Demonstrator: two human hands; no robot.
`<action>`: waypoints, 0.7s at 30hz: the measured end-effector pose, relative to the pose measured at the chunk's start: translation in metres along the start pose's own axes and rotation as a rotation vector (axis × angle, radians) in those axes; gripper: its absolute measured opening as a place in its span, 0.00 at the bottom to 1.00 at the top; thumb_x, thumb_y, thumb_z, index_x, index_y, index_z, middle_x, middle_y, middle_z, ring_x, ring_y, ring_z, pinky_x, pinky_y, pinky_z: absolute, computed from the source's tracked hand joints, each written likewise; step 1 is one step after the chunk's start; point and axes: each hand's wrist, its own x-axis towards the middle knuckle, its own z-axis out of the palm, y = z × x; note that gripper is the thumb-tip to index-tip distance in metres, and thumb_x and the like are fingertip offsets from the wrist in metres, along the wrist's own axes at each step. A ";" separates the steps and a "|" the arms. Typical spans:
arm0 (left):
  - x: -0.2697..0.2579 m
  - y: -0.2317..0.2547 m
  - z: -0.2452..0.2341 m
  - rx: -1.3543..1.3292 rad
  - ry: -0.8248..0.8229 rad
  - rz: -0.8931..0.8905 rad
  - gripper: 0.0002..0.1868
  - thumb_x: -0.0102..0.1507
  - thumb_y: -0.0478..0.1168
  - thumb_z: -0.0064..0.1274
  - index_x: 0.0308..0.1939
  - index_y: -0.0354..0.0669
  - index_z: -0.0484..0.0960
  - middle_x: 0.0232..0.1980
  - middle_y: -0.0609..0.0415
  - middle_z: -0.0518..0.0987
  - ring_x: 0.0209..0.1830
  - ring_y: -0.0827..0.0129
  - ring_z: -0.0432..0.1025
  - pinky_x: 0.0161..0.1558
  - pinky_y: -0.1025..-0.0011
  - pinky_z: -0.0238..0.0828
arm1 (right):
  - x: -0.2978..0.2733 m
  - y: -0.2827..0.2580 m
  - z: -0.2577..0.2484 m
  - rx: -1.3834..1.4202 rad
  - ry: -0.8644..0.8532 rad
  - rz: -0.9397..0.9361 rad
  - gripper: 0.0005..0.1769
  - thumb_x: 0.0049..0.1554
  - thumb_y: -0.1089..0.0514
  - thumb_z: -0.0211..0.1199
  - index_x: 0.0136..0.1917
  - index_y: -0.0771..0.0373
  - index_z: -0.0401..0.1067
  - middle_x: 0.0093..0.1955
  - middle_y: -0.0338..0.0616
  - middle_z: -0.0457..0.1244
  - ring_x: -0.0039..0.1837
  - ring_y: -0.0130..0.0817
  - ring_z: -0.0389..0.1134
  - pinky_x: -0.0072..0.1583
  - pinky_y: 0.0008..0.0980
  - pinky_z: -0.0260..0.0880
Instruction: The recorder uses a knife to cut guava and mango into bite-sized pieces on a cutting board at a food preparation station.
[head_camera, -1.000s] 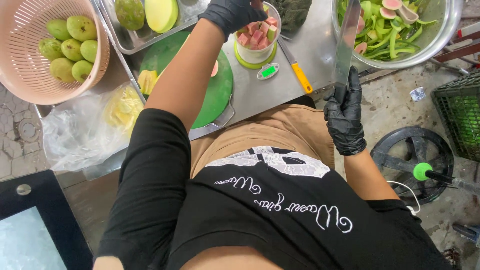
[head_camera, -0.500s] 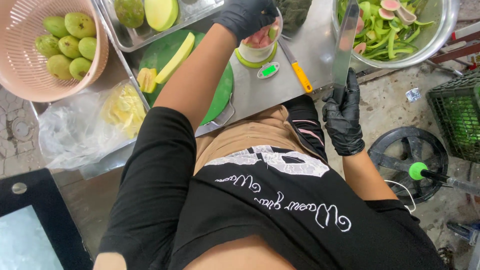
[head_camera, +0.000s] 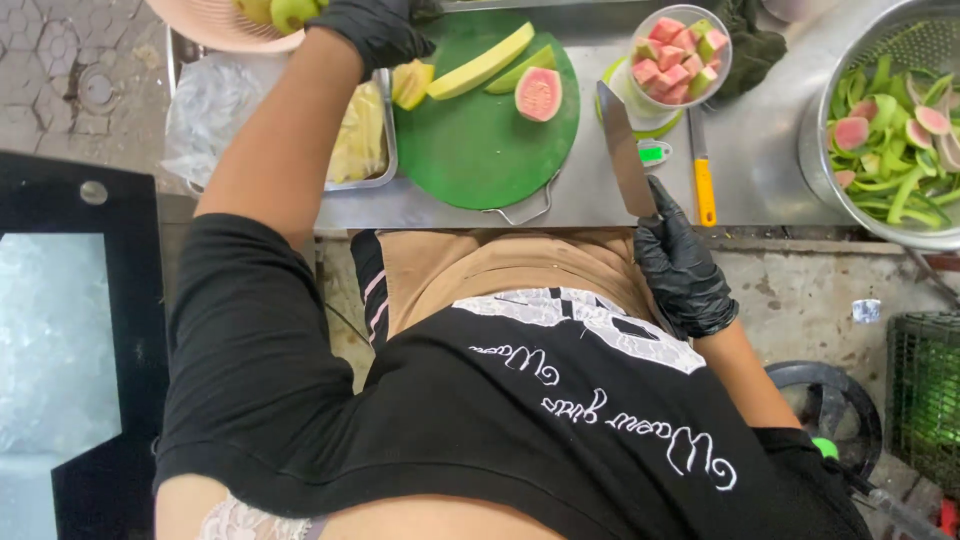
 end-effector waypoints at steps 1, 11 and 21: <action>-0.009 0.001 0.006 -0.003 0.006 -0.015 0.25 0.60 0.53 0.66 0.55 0.42 0.84 0.47 0.39 0.82 0.44 0.47 0.77 0.45 0.52 0.73 | 0.004 0.000 0.006 -0.005 -0.014 -0.007 0.39 0.64 0.67 0.52 0.86 0.60 0.47 0.42 0.34 0.56 0.41 0.22 0.56 0.48 0.23 0.62; -0.040 0.005 0.034 0.172 0.009 -0.131 0.33 0.53 0.50 0.66 0.62 0.50 0.80 0.48 0.38 0.81 0.51 0.42 0.74 0.51 0.50 0.72 | 0.000 -0.035 0.020 0.072 0.058 0.057 0.32 0.70 0.62 0.50 0.85 0.60 0.51 0.39 0.32 0.55 0.39 0.20 0.55 0.43 0.23 0.60; -0.042 -0.005 0.084 -0.183 0.424 -0.042 0.39 0.58 0.36 0.62 0.73 0.50 0.69 0.64 0.41 0.76 0.62 0.47 0.70 0.62 0.58 0.68 | -0.016 -0.035 0.022 -0.042 0.028 -0.064 0.34 0.68 0.64 0.51 0.85 0.63 0.47 0.43 0.33 0.59 0.45 0.19 0.60 0.50 0.23 0.65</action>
